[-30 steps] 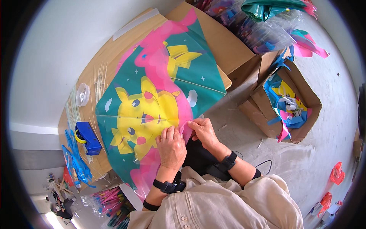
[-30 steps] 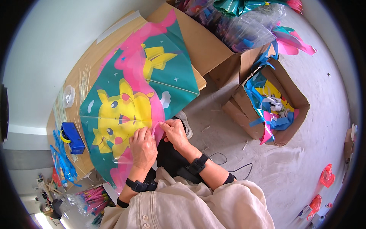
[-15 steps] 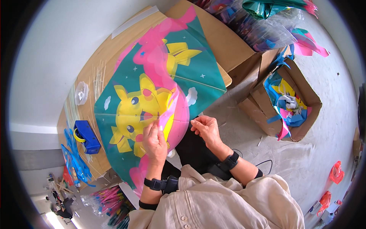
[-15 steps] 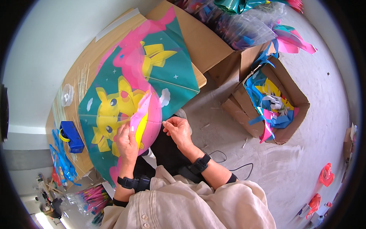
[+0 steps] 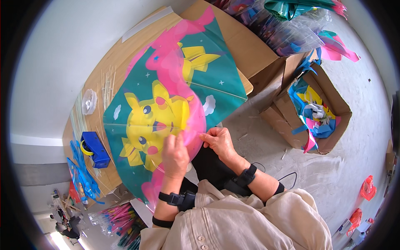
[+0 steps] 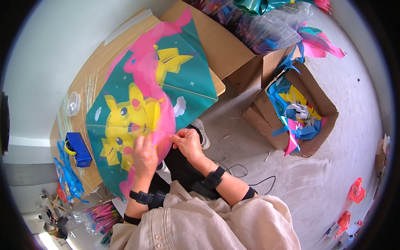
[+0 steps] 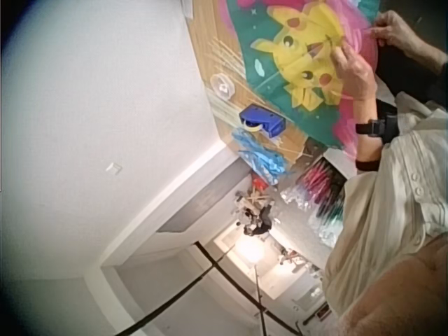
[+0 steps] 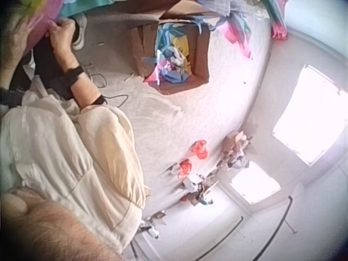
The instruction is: Assembling and folding Pikachu-themed plastic kites at a workshop table.
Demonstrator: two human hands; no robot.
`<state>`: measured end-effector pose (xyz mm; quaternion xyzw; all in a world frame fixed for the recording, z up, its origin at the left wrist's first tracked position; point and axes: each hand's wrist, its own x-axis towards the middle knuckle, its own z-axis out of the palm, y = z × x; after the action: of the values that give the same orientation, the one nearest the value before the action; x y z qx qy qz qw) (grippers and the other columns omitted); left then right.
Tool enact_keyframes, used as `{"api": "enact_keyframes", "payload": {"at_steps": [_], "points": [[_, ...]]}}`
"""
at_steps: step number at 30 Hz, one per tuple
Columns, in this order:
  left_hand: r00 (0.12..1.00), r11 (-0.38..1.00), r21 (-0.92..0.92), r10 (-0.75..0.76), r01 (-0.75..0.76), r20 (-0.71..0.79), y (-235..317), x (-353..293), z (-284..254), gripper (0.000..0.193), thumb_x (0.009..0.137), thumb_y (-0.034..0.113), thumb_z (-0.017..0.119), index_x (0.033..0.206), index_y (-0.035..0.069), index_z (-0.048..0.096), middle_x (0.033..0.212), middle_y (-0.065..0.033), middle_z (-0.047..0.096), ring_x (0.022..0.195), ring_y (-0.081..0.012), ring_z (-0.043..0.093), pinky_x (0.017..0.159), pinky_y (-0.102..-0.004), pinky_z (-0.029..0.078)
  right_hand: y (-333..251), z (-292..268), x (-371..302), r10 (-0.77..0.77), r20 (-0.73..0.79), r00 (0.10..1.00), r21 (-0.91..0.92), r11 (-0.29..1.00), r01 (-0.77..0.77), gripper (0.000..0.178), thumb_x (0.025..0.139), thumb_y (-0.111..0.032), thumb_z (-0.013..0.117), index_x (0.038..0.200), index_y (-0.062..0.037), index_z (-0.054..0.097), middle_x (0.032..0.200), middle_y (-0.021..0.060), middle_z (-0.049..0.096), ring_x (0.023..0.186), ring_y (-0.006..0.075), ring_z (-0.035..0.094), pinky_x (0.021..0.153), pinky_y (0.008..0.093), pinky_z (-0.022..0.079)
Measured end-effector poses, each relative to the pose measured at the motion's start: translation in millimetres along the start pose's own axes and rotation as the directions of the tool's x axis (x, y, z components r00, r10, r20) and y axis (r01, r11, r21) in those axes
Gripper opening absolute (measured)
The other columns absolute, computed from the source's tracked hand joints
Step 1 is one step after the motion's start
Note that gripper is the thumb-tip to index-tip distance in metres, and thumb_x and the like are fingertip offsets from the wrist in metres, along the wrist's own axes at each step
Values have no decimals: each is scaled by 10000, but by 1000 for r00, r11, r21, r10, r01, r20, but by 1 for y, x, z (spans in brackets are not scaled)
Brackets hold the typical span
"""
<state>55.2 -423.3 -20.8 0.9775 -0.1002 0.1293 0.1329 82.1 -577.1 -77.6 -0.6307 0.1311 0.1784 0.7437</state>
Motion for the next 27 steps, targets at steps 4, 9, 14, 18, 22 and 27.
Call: {"api": "enact_keyframes", "payload": {"at_steps": [4, 9, 14, 18, 22, 27], "points": [[965, 977, 214, 79, -25, -250, -34, 20, -34, 408, 724, -69, 529, 1129, -40, 576, 838, -145, 482, 775, -322, 525, 680, -419, 463, 2, 1, -1, -22, -28, 999, -22, 1000, 22, 220, 805, -112, 681, 634, 12, 620, 542, 28, 569, 481, 70, 471, 458, 236, 344], [957, 945, 300, 200, -132, -209, -29, 21, -44, 392, 739, -26, 559, 1130, -19, 590, 806, -110, 449, 743, -286, 508, 664, -390, 454, 7, 0, 1, -32, -22, 999, 23, 999, 33, 205, 799, -103, 682, 636, 8, 624, 551, 25, 569, 492, 62, 474, 467, 227, 342], [967, 949, 201, 254, -244, -22, -9, 5, -10, 396, 724, 5, 587, 1120, 4, 600, 786, -106, 454, 734, -275, 509, 650, -384, 450, -8, 2, -6, -73, 49, 996, 108, 992, 67, 197, 792, -108, 694, 636, -5, 631, 558, 13, 570, 514, 43, 472, 487, 209, 341], [982, 981, 51, 187, -187, -1, -4, -3, 4, 351, 779, 62, 609, 1123, -5, 593, 787, -107, 461, 740, -283, 514, 650, -392, 454, -11, 4, -8, -92, 57, 994, 170, 982, 81, 191, 798, -124, 697, 655, -9, 641, 569, -3, 564, 536, 38, 473, 501, 206, 355], [993, 991, -70, 115, -117, -30, 1, -4, 3, 342, 828, 145, 624, 1124, -21, 579, 836, -126, 491, 779, -306, 533, 670, -405, 468, -11, 6, -7, -124, 48, 991, 144, 983, 116, 155, 807, -115, 689, 704, -4, 657, 595, -13, 563, 557, 39, 481, 514, 206, 373], [996, 983, -158, 84, -89, -38, 7, -2, 1, 319, 847, 174, 620, 1092, -28, 584, 960, -163, 542, 852, -337, 561, 696, -409, 485, -19, 8, -12, -125, 121, 985, 239, 966, 94, 102, 822, -101, 672, 817, 1, 677, 649, -12, 586, 588, 38, 484, 534, 199, 387]]}}
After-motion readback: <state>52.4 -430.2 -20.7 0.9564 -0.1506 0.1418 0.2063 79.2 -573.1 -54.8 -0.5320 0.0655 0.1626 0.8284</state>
